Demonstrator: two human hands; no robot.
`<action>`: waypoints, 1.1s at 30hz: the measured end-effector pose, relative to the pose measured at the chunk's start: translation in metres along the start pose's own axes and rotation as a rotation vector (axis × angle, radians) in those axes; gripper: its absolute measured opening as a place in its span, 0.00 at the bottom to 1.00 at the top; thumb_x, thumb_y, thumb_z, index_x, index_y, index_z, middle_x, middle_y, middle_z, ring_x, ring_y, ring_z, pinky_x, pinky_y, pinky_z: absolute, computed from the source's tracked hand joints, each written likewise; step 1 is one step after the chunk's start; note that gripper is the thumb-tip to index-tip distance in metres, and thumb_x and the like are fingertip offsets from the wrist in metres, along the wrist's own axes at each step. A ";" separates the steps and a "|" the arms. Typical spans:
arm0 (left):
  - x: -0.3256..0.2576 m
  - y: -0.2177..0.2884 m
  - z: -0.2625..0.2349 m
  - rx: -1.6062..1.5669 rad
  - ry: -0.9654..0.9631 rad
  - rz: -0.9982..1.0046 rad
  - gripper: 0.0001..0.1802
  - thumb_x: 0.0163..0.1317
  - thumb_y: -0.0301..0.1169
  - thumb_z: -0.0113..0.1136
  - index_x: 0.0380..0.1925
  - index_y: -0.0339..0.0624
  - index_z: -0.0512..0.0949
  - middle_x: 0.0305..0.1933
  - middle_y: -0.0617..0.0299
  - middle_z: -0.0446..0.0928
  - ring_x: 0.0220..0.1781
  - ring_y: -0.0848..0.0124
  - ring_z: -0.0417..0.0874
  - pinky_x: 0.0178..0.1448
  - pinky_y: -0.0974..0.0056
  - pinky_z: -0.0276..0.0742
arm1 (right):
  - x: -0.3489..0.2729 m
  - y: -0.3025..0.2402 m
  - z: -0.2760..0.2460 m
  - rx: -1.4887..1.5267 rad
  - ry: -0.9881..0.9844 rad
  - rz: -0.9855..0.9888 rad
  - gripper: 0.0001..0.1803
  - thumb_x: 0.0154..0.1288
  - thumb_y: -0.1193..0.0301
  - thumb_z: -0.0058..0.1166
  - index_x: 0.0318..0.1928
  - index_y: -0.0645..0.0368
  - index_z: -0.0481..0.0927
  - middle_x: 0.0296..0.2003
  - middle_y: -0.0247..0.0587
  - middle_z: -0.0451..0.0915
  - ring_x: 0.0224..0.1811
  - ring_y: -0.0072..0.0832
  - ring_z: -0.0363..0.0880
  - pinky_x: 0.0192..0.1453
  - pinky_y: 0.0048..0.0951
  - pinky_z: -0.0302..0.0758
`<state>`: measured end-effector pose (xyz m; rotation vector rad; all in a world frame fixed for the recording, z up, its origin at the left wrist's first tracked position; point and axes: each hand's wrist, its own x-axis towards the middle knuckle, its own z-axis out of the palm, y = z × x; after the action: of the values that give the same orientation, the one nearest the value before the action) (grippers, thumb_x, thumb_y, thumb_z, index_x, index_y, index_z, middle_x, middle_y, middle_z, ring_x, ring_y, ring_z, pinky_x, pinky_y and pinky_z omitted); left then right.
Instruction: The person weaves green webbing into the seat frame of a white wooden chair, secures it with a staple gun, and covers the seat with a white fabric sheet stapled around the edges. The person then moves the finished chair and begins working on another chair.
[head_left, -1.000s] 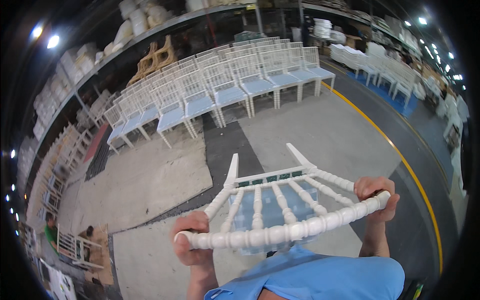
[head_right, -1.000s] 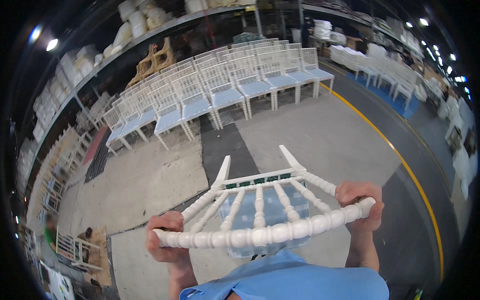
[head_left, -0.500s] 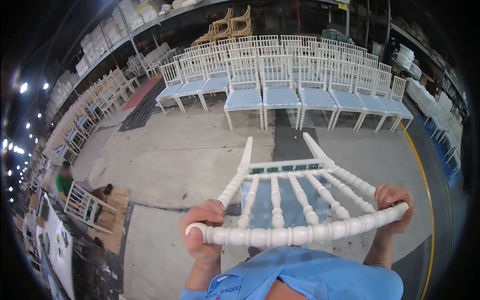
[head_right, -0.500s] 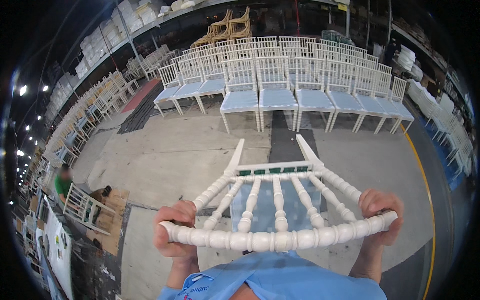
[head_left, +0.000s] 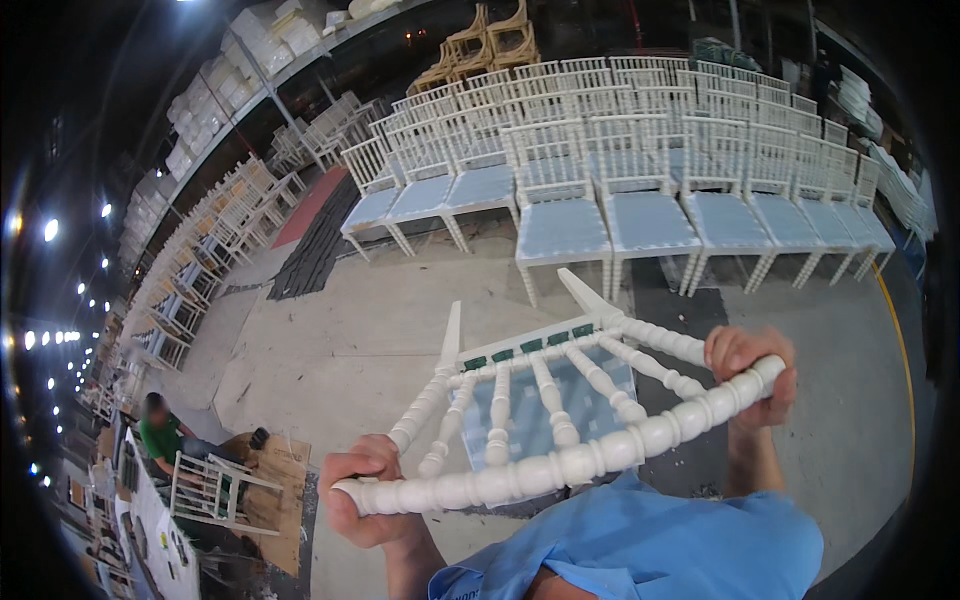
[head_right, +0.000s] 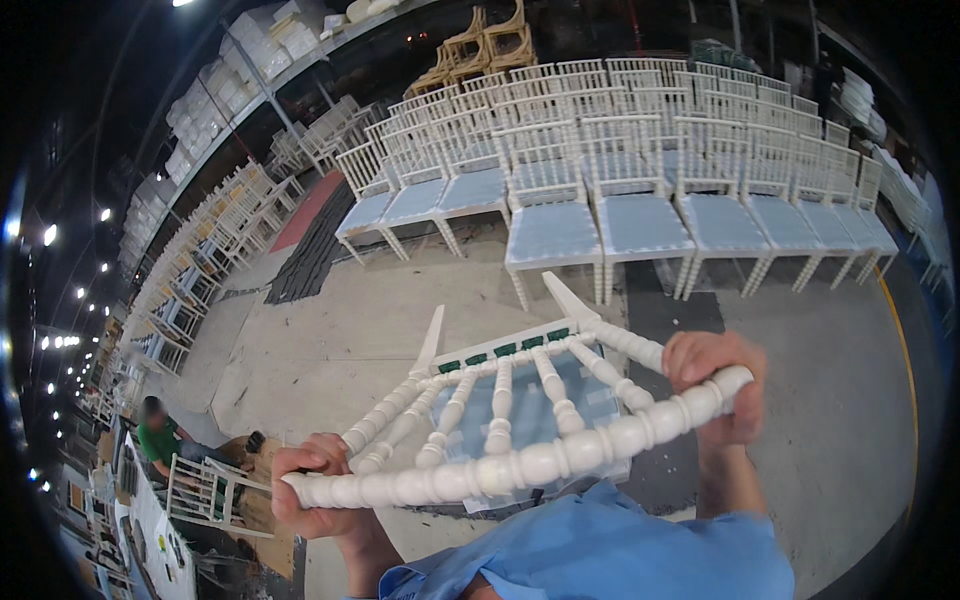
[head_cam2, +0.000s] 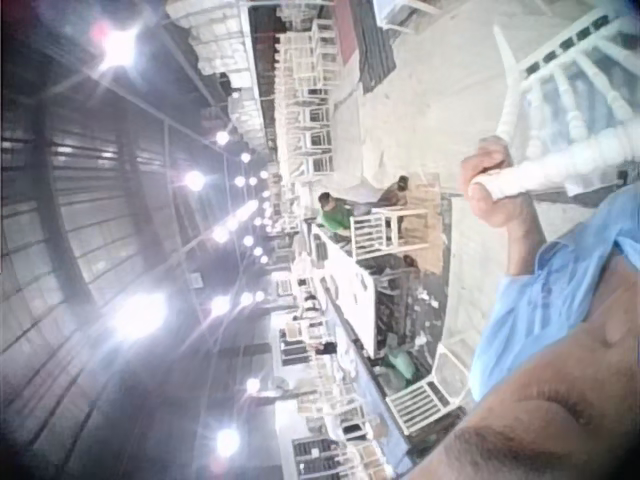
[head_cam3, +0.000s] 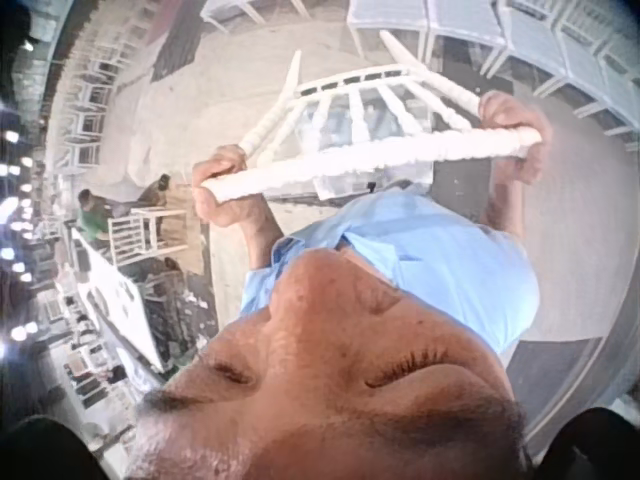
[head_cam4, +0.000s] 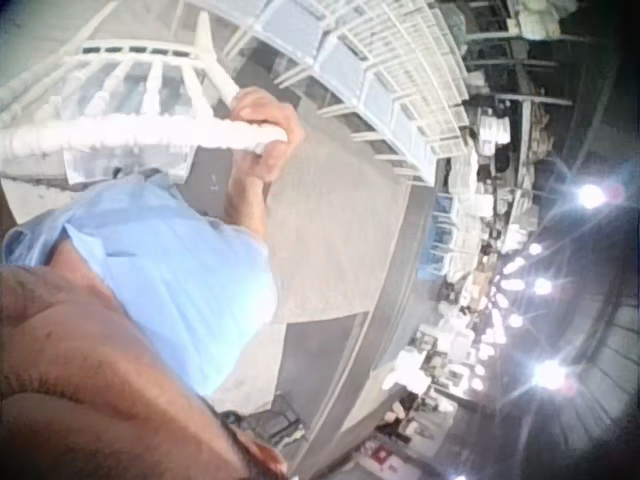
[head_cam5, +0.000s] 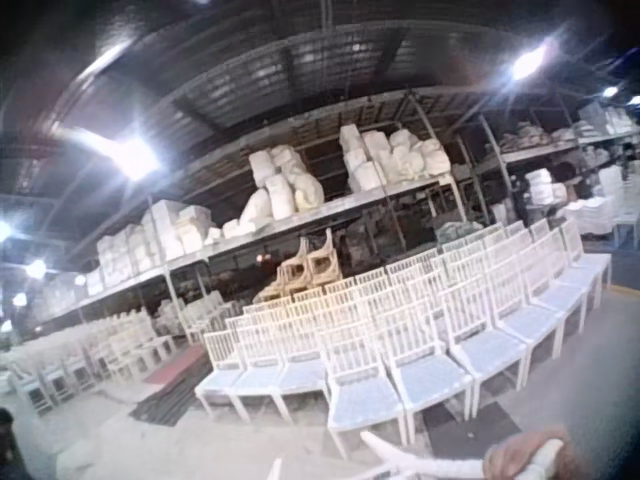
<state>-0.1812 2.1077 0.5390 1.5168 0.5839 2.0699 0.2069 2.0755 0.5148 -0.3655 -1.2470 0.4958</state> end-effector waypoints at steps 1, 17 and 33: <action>0.023 -0.022 -0.003 0.043 0.037 0.009 0.29 0.74 0.53 0.38 0.32 0.37 0.73 0.16 0.62 0.64 0.21 0.69 0.64 0.32 0.60 0.63 | 0.027 0.036 0.008 0.031 -0.016 0.006 0.34 0.75 0.40 0.47 0.37 0.63 0.77 0.21 0.41 0.75 0.22 0.30 0.70 0.35 0.38 0.68; 0.350 -0.409 -0.155 -0.111 0.044 -0.016 0.28 0.74 0.52 0.38 0.37 0.35 0.74 0.20 0.60 0.69 0.24 0.68 0.68 0.39 0.58 0.68 | 0.214 0.495 0.142 0.163 -0.007 0.144 0.24 0.67 0.52 0.60 0.35 0.65 0.82 0.24 0.45 0.79 0.25 0.34 0.74 0.37 0.40 0.72; 0.574 -0.939 -0.072 -0.033 0.045 -0.601 0.23 0.67 0.47 0.48 0.33 0.35 0.78 0.26 0.58 0.76 0.29 0.64 0.77 0.42 0.55 0.78 | 0.326 0.920 0.036 -0.313 0.305 0.378 0.16 0.67 0.64 0.55 0.31 0.67 0.80 0.30 0.41 0.81 0.34 0.27 0.78 0.40 0.29 0.71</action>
<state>-0.2586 3.1957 0.3727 1.0974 0.8900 1.6361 0.1043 3.0250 0.3084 -0.9194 -0.9583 0.5416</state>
